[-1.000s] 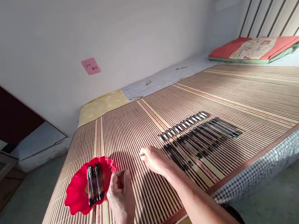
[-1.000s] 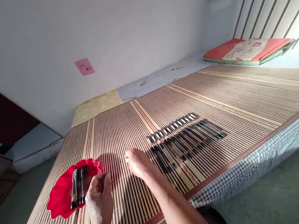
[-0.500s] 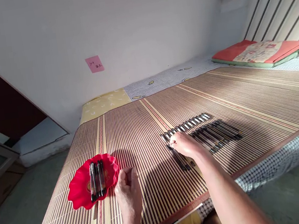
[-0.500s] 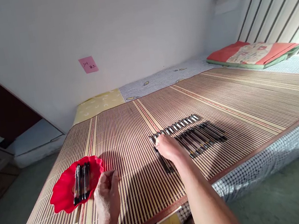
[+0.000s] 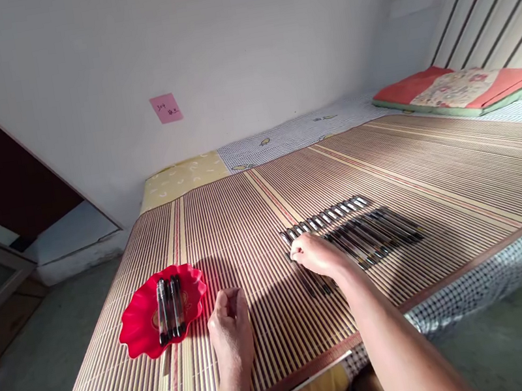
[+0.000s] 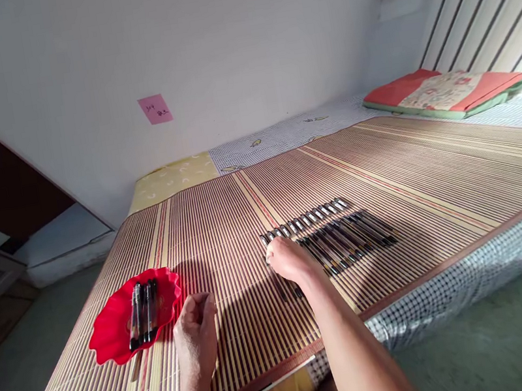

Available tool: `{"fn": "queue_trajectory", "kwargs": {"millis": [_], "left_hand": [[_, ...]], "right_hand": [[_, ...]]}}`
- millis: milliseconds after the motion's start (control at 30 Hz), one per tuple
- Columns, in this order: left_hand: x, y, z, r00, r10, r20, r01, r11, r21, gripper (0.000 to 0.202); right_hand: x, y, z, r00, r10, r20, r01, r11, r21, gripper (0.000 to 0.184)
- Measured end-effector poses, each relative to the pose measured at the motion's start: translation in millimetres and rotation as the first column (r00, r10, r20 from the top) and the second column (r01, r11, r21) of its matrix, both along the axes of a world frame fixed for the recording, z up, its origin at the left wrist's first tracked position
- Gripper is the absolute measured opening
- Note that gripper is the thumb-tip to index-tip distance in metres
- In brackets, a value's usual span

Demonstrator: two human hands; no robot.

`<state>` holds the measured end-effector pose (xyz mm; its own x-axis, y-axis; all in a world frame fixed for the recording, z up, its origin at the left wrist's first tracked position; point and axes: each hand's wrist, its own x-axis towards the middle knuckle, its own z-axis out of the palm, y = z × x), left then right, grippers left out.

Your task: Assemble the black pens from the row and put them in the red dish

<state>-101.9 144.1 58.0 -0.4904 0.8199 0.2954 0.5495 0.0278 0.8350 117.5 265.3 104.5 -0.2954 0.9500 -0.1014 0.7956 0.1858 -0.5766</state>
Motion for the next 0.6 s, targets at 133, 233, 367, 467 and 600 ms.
{"fn": "queue_trajectory", "kwargs": {"millis": [133, 233, 367, 467, 600], "left_hand": [[0.0, 0.6, -0.5, 1.000, -0.014, 0.007, 0.014, 1.000, 0.004, 0.027], [-0.2, 1.2, -0.7, 1.000, -0.020, 0.020, 0.020, 1.000, -0.009, 0.028], [0.4, 1.8, 0.0, 0.999, -0.022, 0.042, 0.023, 1.000, -0.009, 0.027], [2.0, 1.3, 2.2, 0.998, -0.025, 0.049, 0.025, 1.000, -0.008, 0.027], [3.8, 0.6, 5.0, 0.996, -0.033, 0.078, 0.034, 0.999, -0.015, 0.029]], "right_hand": [[1.8, -0.4, -1.9, 0.999, -0.020, 0.042, 0.019, 1.000, 0.013, 0.021], [0.5, -2.3, -5.4, 0.997, -0.028, 0.066, 0.028, 1.000, 0.001, 0.022], [-1.6, -1.9, -6.2, 0.996, -0.037, 0.080, 0.035, 0.999, 0.019, 0.022], [-2.0, -2.3, -3.4, 0.994, -0.054, 0.093, 0.052, 0.998, 0.024, 0.020], [-6.5, -8.1, 1.0, 0.991, -0.063, 0.115, 0.067, 0.997, -0.031, 0.025]]}}
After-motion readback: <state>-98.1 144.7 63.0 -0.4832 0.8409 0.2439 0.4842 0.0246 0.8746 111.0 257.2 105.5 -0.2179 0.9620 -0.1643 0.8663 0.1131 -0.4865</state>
